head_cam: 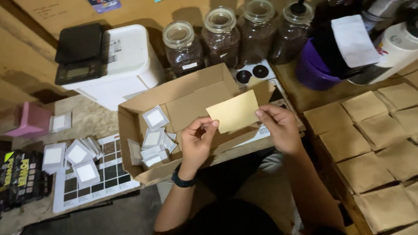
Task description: The person repeatedly picks small white packets from a cardboard box, places them into small brown paper bags, folds the bag tops closed, and arranges the finished bags on a wooden tray. The person continues this cycle throughout the clip.
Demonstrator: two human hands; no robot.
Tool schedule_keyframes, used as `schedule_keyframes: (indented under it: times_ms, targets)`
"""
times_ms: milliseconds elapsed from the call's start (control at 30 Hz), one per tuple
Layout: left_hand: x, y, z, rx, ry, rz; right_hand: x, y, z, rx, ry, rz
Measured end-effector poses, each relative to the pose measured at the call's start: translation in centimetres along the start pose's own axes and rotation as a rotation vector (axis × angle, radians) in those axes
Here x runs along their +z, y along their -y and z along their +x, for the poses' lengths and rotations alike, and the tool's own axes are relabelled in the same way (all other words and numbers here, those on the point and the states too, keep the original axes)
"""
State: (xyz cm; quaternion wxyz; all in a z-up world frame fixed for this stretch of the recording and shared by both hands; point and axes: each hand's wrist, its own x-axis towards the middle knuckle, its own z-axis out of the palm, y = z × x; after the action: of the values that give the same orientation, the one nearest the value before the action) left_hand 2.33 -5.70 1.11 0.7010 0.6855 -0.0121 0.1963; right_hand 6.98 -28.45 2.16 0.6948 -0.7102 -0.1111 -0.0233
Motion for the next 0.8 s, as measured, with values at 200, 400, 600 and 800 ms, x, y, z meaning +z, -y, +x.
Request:
schedule_keyframes:
  times_ms: [200, 400, 600, 800]
  targets:
    - [-3.4, -0.4, -0.2, -0.041, 0.006, 0.092, 2.0, 1.2, 0.1, 0.016, 0.142, -0.078]
    - [-3.6, -4.4, -0.6, 0.063, -0.227, 0.231, 6.2, 2.7, -0.1, -0.073, 0.099, -0.098]
    - [-2.9, -4.3, -2.1, 0.367, -0.258, 0.246, 10.2, 0.0, -2.3, -0.254, -0.048, -0.270]
    - [-3.1, -2.9, -2.3, 0.260, -0.229, 0.065, 12.9, 1.5, -2.9, -0.723, -0.066, -0.436]
